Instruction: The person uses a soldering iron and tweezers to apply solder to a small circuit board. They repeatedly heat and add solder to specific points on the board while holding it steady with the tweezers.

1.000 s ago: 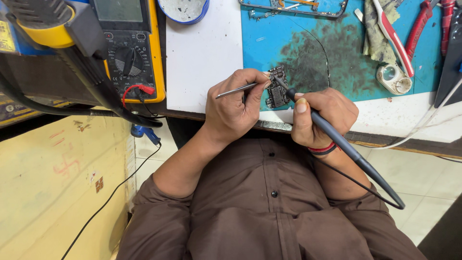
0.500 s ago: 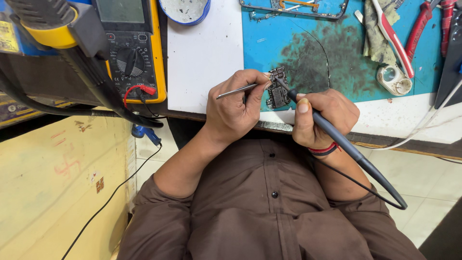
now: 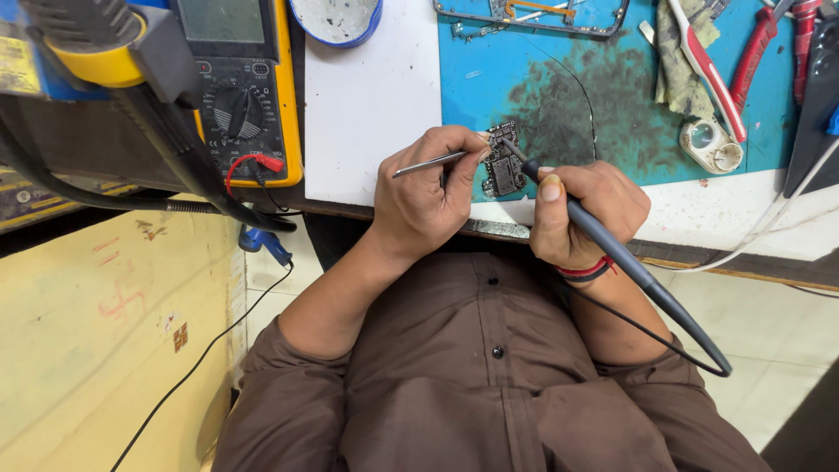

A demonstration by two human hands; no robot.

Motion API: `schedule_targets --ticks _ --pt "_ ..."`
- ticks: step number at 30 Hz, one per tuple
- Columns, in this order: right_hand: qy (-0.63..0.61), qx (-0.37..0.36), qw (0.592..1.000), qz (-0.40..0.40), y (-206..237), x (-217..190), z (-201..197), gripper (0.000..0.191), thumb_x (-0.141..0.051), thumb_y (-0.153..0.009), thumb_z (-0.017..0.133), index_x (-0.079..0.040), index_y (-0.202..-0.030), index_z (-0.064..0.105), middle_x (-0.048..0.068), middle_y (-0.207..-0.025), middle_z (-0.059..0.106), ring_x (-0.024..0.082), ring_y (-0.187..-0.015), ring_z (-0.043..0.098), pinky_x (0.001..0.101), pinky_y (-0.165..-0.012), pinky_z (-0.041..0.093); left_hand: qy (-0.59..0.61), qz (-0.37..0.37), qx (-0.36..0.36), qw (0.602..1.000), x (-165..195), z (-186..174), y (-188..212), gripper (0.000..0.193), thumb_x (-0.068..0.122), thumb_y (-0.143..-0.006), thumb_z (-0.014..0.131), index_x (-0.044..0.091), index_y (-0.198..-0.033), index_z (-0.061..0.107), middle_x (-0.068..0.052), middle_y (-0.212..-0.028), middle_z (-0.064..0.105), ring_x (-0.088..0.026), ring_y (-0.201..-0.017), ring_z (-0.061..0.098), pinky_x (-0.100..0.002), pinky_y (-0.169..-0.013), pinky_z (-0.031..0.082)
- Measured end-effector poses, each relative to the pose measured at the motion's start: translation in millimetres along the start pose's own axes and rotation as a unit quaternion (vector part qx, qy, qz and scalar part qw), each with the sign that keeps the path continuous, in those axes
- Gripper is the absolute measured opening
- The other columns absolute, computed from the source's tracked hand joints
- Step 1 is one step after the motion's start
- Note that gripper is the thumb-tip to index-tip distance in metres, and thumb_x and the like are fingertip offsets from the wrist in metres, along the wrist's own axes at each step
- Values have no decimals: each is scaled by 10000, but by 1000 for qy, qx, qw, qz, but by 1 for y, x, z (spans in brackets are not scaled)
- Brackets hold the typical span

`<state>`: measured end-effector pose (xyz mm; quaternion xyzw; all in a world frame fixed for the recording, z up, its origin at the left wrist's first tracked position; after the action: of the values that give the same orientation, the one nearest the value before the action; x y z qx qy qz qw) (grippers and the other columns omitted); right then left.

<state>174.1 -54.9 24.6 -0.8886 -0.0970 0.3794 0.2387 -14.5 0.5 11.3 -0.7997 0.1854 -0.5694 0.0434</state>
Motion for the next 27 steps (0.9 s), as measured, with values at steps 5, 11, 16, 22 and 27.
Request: schedule_targets --ticks 5,11,16,22,27 --pt "-8 22 1000 5 -2 -1 1 80 -67 -1052 636 0 -1017 663 99 -754 634 247 -581 605 333 -571 458 -4 -5 5 1000 -1 1 0 108 79 -1023 711 45 -1076 624 -75 -958 743 -195 -758 738 -307 -680 577" --pt "-21 -57 998 -13 -22 -5 -4 384 -103 -915 705 -23 -1280 617 150 -1079 726 313 -899 659 386 -796 521 31 -28 17 999 -1 3 -2 114 96 -1031 711 40 -1090 633 -59 -909 731 -120 -710 694 -267 -642 550" --pt "52 -169 983 -57 -33 -8 -1 617 -184 -777 791 -26 -1340 591 163 -1297 674 377 -1215 596 487 -1035 421 110 -73 28 991 -8 3 2 132 80 -1038 702 3 -1118 631 -12 -789 680 -24 -640 546 -208 -573 435" --pt "159 -108 981 -32 -25 -19 10 621 -356 -870 868 -46 -1332 592 123 -1152 676 338 -1106 604 479 -999 420 222 -71 73 970 -18 6 6 161 59 -1070 665 -3 -1177 561 -69 -1053 733 -14 -770 567 -191 -672 483" --pt "175 -49 983 19 -15 -17 15 668 -432 -921 863 6 -1334 573 125 -1137 673 321 -1005 624 462 -932 456 251 -97 87 959 -16 10 2 152 55 -1073 665 -2 -1173 566 -64 -1055 732 -20 -771 580 -192 -686 498"
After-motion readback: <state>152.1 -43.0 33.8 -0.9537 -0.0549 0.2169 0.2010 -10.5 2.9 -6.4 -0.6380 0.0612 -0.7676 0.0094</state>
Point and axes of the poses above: each hand's wrist, its own y-axis away from the middle knuckle, its own z-axis out of the palm, x = y × z, the point moved 2 cm from there along -y, towards the middle knuckle
